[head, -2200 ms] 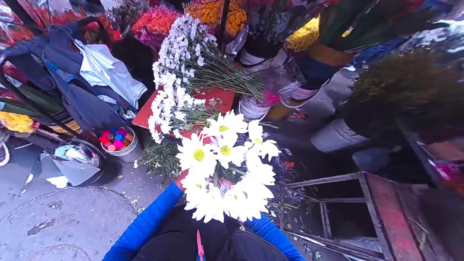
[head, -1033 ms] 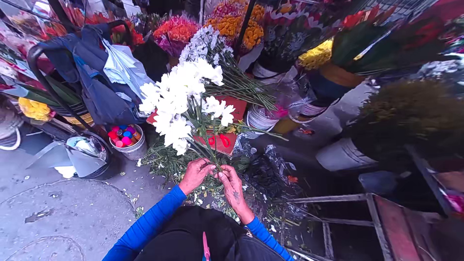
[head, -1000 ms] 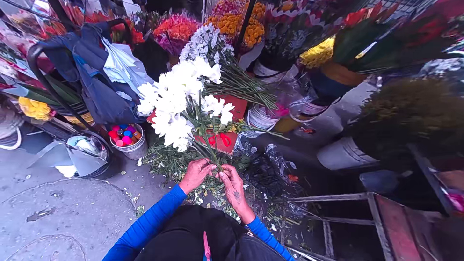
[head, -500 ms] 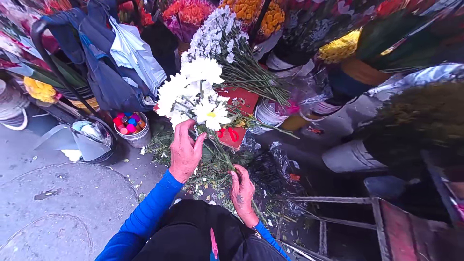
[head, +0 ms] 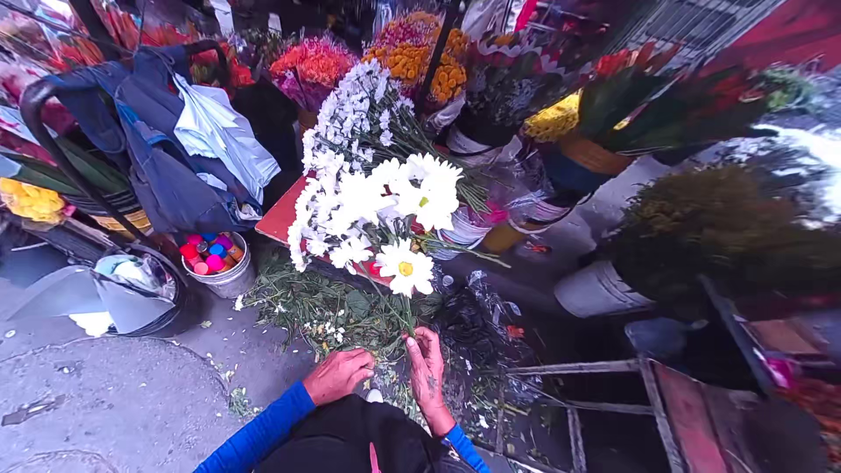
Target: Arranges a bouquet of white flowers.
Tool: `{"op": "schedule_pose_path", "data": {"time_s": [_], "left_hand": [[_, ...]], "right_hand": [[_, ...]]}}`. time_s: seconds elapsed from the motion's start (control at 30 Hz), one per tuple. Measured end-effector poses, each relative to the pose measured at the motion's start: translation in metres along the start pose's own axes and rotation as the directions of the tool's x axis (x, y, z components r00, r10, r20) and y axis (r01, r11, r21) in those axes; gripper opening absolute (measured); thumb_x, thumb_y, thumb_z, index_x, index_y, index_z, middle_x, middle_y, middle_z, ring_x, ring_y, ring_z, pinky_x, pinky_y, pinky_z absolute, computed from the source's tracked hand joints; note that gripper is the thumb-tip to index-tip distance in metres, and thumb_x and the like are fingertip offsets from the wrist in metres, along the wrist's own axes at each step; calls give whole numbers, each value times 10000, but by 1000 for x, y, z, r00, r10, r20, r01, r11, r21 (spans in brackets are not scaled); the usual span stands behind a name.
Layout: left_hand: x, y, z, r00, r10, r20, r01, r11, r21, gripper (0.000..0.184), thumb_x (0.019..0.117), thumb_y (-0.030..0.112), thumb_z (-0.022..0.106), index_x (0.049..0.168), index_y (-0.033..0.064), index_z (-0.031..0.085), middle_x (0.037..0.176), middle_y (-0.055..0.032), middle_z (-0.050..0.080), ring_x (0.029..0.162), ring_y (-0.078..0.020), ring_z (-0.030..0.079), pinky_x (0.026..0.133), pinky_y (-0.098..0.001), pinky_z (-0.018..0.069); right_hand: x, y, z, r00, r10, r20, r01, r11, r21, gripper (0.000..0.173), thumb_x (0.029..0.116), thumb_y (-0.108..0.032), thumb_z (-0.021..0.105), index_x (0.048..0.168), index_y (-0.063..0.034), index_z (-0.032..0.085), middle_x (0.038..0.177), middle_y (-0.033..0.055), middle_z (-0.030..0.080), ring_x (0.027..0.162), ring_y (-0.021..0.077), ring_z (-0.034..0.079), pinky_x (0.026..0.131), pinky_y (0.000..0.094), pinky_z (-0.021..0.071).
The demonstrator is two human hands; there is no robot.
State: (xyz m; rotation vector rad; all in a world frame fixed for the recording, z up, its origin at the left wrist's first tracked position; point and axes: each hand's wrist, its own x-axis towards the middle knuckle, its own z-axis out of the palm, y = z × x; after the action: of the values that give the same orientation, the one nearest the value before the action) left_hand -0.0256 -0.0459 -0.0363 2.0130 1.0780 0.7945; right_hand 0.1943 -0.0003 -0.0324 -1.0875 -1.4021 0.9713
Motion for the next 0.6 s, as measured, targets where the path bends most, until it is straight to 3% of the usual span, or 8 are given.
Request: {"op": "schedule_pose_path", "data": {"time_s": [0.07,0.13,0.23,0.3,0.43,0.53,0.6], "left_hand": [[-19,-18,0,979,-168,114,172,985,-30,234,1026,159,583,1190,61,718,1272,-172,650,1109,-291,671,964,-473,556],[-32,-32,-3,962,-256,92,260,965,-35,281,1016,100,564,1257,79,709,1361,-170,617,1200,-304,637,1030,-484,522],[-38,-35,-17,940,-338,-42,339,941,4,262,1004,87,593,1229,21,711,1256,-222,660,1104,-354,671,991,-527,531],[-37,-35,-24,926,-372,-71,374,927,31,275,998,141,630,1237,30,707,1250,-219,662,1031,-335,695,948,-518,554],[-36,-34,-31,923,-383,27,383,924,19,352,1001,252,655,1291,54,679,1289,-189,647,992,-288,700,921,-479,567],[-37,-35,-26,938,-336,83,338,941,-19,370,996,286,663,1282,50,679,1263,-178,661,981,-270,704,919,-459,574],[-38,-36,-24,937,-321,135,329,944,-37,387,999,309,661,1289,52,676,1248,-178,666,999,-272,697,937,-464,562]], "right_hand": [[-2,13,-10,1000,16,-19,-15,998,54,233,1012,-166,542,1185,-11,552,943,-13,661,859,37,643,798,219,549],[-3,23,-18,996,33,-79,-31,999,24,288,998,-265,546,1144,-17,549,899,-44,606,819,2,608,784,204,534],[1,32,-24,990,44,-136,-46,999,-13,398,988,-424,540,1072,-37,579,868,-63,603,800,-16,598,767,206,530],[4,35,-26,994,12,-110,-18,998,-52,387,1005,-421,501,1024,-45,595,832,-73,582,776,-29,576,738,186,509],[2,32,-22,987,97,-127,-94,995,28,317,1011,-272,441,981,-14,622,784,-83,603,724,-45,583,709,169,514],[4,43,-20,983,127,-130,-105,981,166,330,1007,-313,445,929,-58,639,724,-85,608,657,-12,578,655,190,513],[8,50,-19,981,160,-112,-127,957,262,356,1029,-440,439,864,-164,592,643,-123,548,569,-2,523,573,197,470]]}}
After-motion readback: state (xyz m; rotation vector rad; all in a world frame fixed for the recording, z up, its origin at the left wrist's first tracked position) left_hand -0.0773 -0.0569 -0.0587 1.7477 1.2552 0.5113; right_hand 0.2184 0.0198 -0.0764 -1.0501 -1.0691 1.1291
